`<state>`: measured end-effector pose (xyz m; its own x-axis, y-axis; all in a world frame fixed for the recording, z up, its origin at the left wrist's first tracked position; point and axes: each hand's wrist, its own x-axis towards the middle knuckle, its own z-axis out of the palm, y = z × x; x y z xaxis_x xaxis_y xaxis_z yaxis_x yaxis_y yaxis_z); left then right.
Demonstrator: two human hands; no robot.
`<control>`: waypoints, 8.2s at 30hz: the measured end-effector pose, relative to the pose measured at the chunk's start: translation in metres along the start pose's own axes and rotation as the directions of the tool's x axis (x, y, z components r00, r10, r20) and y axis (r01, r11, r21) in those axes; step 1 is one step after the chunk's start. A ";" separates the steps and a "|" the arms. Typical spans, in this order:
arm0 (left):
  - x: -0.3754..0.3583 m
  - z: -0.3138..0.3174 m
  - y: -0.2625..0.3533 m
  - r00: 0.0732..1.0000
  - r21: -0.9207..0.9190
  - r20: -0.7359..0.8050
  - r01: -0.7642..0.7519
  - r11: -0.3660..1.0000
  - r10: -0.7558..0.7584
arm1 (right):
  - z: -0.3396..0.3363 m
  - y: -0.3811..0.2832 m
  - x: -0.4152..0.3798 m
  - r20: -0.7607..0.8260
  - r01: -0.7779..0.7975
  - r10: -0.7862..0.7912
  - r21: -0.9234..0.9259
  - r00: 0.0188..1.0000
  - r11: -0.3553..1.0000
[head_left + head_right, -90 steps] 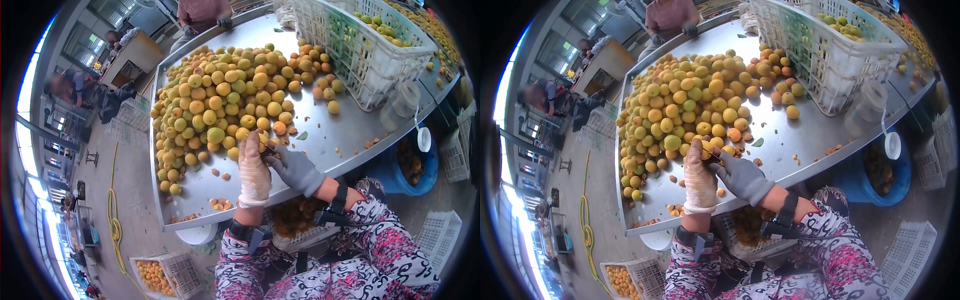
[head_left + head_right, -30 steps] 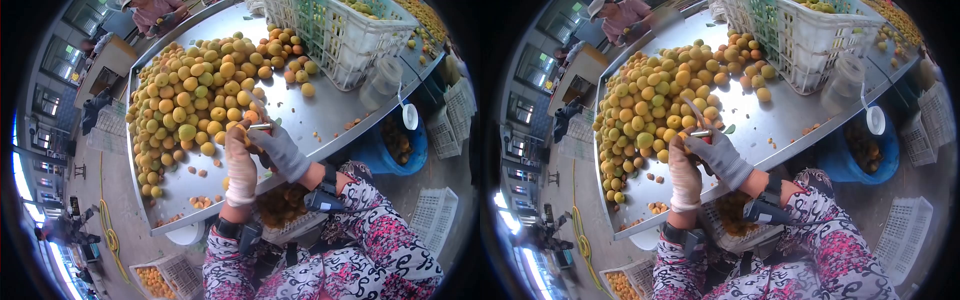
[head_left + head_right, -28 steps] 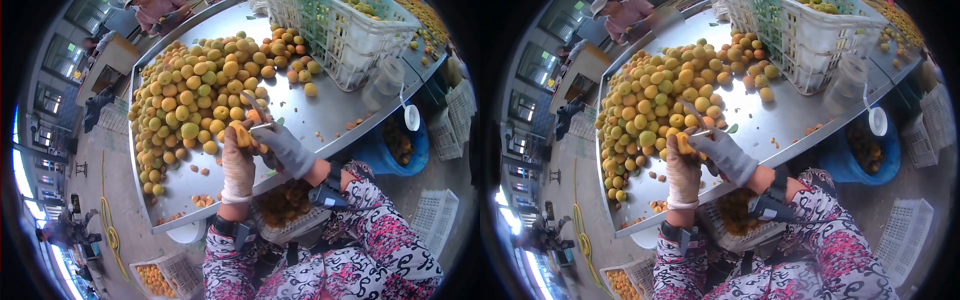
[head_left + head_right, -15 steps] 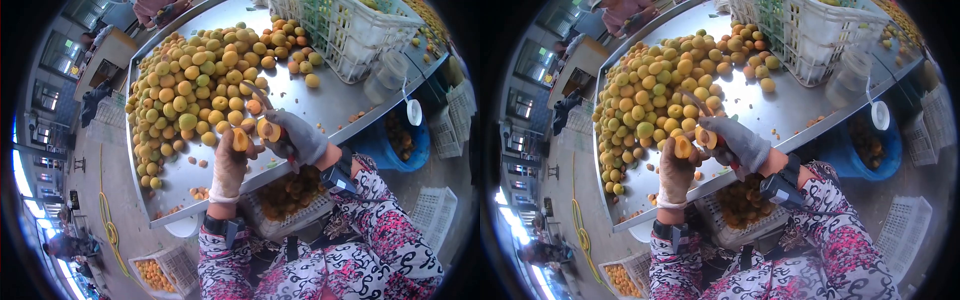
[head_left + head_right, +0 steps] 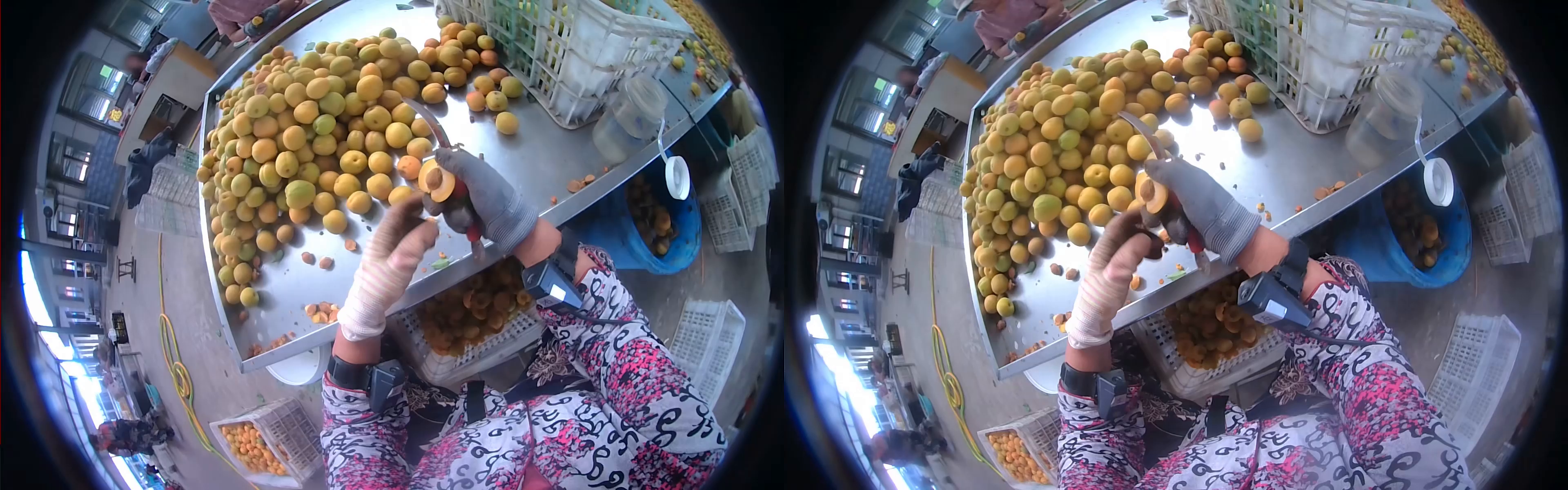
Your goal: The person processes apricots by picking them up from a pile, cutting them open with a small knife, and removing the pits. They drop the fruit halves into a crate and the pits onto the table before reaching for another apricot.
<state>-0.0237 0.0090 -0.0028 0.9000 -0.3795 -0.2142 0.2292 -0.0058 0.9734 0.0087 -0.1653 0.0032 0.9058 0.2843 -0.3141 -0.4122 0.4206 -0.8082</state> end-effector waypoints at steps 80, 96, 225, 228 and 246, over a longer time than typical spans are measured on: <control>0.017 0.011 -0.005 0.913 -0.389 -0.385 -0.292 0.874 0.133 | 0.017 0.051 0.007 0.226 0.373 -0.321 -0.758 0.920 0.535; -0.028 0.001 -0.003 0.965 0.150 0.263 -0.059 0.987 0.017 | -0.006 0.019 0.020 -0.098 0.198 -0.391 -0.736 0.915 0.647; 0.015 -0.025 0.007 0.869 0.031 -0.272 -0.422 0.906 0.414 | 0.023 0.047 0.004 0.246 0.416 -0.362 -0.738 0.899 0.532; 0.006 -0.020 0.020 0.928 -0.324 -0.289 -0.327 0.888 0.237 | 0.026 0.048 0.004 0.265 0.459 -0.407 -0.725 0.874 0.514; 0.017 0.007 0.011 0.843 -0.480 -0.533 -0.364 0.798 0.064 | 0.036 0.073 0.004 0.169 0.365 -0.345 -0.666 0.923 0.651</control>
<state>-0.0082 -0.0040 0.0045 0.9715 0.1730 -0.1620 0.0332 0.5774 0.8158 -0.0213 -0.1024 -0.0393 0.9619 0.2634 0.0733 0.1278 -0.1961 -0.9722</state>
